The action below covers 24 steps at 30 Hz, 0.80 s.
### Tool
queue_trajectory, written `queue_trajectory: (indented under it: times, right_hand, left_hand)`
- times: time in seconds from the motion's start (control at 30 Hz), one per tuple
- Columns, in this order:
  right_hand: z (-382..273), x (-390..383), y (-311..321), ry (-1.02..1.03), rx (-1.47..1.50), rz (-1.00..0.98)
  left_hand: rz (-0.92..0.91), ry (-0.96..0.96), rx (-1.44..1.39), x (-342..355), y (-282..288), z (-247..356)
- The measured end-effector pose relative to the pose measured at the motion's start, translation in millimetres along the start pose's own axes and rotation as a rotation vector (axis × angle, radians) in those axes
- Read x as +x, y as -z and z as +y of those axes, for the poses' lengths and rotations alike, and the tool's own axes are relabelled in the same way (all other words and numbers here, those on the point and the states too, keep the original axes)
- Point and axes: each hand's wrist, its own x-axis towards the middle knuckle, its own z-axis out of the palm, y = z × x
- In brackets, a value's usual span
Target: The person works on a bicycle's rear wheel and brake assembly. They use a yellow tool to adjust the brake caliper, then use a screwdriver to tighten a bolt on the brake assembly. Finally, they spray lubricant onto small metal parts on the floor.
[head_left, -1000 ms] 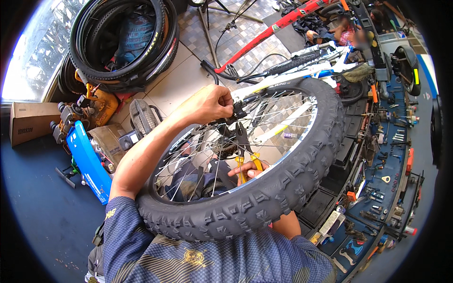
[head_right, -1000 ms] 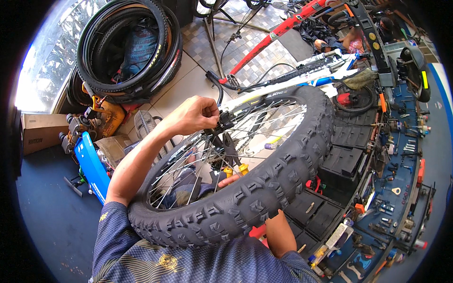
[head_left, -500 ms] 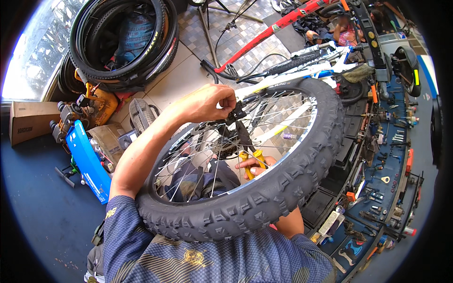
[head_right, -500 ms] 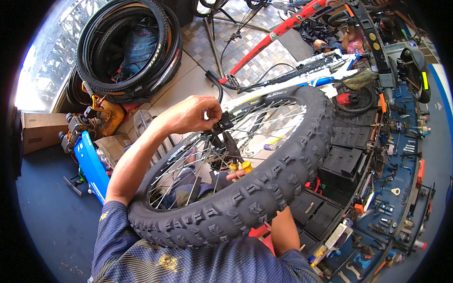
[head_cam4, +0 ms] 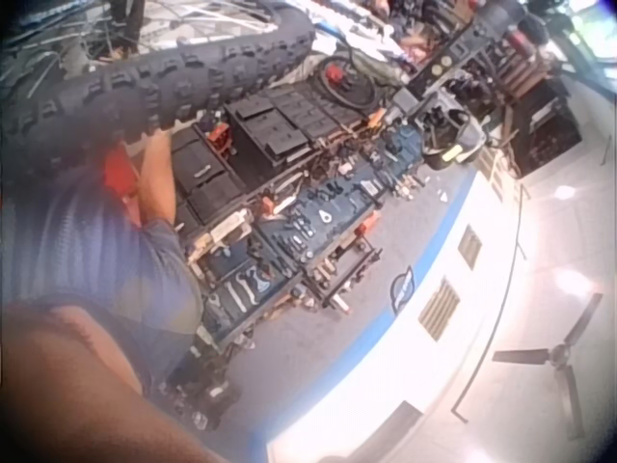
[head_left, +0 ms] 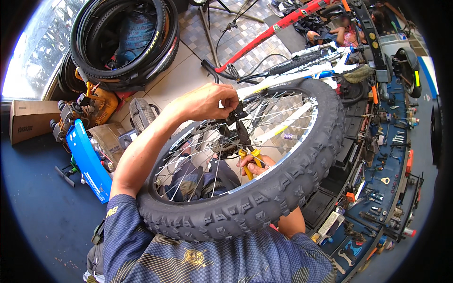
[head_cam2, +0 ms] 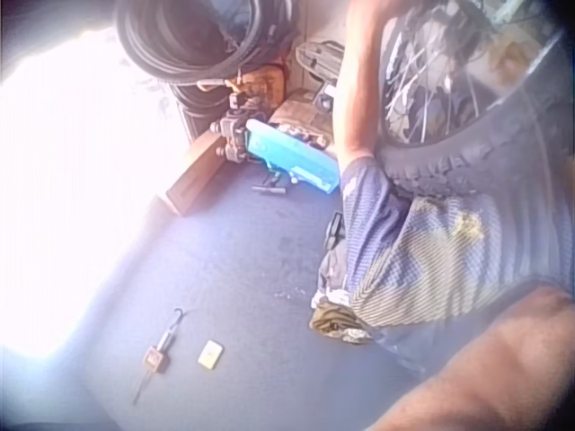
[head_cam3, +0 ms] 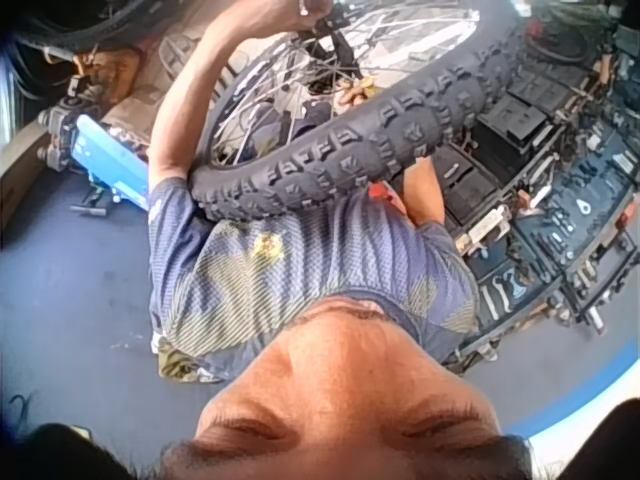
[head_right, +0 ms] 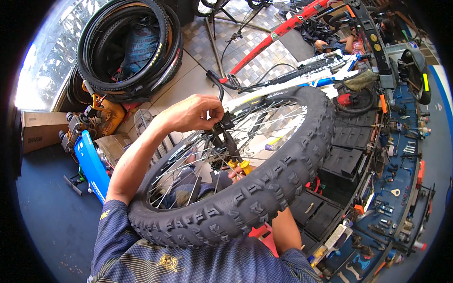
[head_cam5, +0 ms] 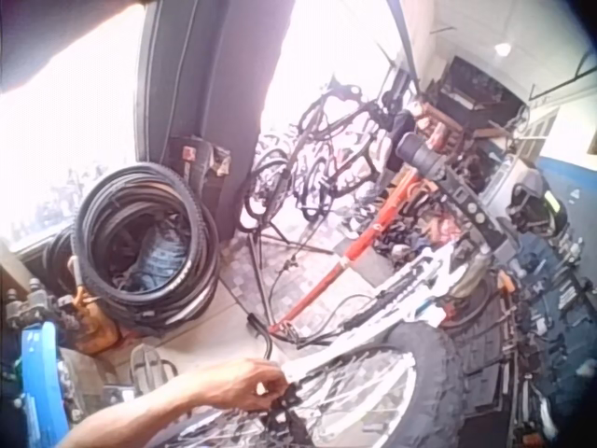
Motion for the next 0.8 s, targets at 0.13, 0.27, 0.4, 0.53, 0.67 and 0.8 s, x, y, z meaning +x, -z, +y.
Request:
queue_trajectory:
  times: [0.13, 0.27, 0.4, 0.53, 0.67, 0.8]
  right_hand:
    - [13.5, 9.2, 2.6, 0.069, 0.003, -0.021]
    - [17.2, 10.7, 7.8, -0.009, -0.016, 0.005]
    - [16.9, 10.8, 7.2, -0.024, 0.001, -0.009]
    - [13.5, 11.2, 0.9, -0.057, -0.013, -0.019]
    - [7.1, 7.5, -1.4, -0.087, -0.150, 0.007]
    - [1.0, 5.8, 4.0, -0.084, -0.218, 0.015]
  left_hand:
    - [-0.002, -0.022, 0.005, -0.1, 0.0, -0.6]
    - [-0.011, -0.018, 0.006, -0.2, 0.6, 0.5]
    - [-0.010, -0.020, 0.007, -0.2, 1.8, 0.8]
    - [-0.002, -0.038, -0.018, -0.5, 2.9, -0.2]
    - [-0.010, -0.035, -0.013, -0.3, 3.6, -0.3]
    - [-0.024, -0.047, 0.008, 0.0, 3.7, 0.4]
